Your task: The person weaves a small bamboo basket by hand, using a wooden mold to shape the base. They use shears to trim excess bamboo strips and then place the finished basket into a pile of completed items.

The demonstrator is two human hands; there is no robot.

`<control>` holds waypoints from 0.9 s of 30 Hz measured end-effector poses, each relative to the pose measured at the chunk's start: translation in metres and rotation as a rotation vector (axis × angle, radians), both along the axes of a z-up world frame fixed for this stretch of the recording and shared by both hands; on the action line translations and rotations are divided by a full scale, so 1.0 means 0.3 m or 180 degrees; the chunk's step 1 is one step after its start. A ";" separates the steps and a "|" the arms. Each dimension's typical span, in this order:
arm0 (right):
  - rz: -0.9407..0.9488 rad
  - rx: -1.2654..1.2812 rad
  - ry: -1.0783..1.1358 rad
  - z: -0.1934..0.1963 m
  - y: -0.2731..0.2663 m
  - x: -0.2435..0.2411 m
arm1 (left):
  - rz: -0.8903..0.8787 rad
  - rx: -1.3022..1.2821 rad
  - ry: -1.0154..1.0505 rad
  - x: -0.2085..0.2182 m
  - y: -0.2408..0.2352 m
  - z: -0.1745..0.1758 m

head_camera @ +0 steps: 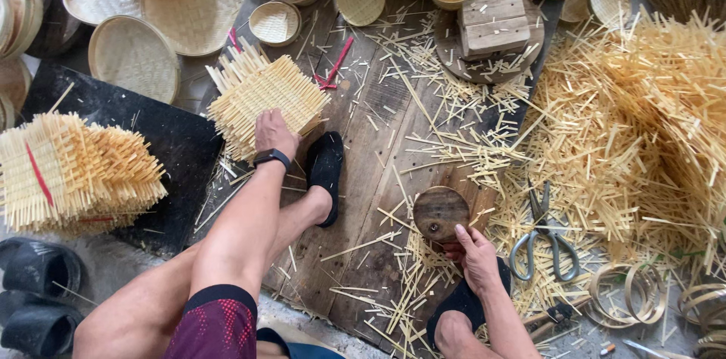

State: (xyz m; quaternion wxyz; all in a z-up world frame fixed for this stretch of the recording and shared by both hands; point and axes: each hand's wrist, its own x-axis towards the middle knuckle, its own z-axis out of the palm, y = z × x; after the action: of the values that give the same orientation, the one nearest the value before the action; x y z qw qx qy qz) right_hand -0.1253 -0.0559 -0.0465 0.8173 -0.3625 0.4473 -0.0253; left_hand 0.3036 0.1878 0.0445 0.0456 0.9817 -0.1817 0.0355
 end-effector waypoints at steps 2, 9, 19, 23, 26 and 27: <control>-0.0099 0.0060 -0.0123 -0.035 0.004 -0.014 | 0.0184 -0.0106 0.0685 0.030 0.042 0.032; -0.0332 -0.0033 -0.0229 -0.087 -0.002 -0.040 | 0.0158 -0.1221 -0.0347 0.019 -0.025 0.202; -0.0769 0.0176 -0.0577 0.066 -0.081 -0.008 | -0.3758 -0.1169 0.0282 -0.793 -0.309 0.096; 0.0002 -0.1045 0.0088 0.085 -0.076 -0.007 | -0.3762 -0.1035 0.0882 -0.899 -0.298 0.034; 0.0026 -0.1152 0.0368 0.107 -0.099 0.010 | -0.3390 -0.1451 0.0980 -0.861 -0.327 0.014; 0.0006 -0.1159 0.0332 0.112 -0.105 0.020 | -0.2531 -0.1427 0.0963 -0.840 -0.349 -0.001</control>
State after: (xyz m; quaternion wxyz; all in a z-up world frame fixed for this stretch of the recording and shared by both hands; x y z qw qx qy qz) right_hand -0.1192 -0.0874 -0.0128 0.7139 -0.5056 0.4768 -0.0862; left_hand 0.0514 0.0830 0.0442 0.2921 0.7962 -0.5222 -0.0897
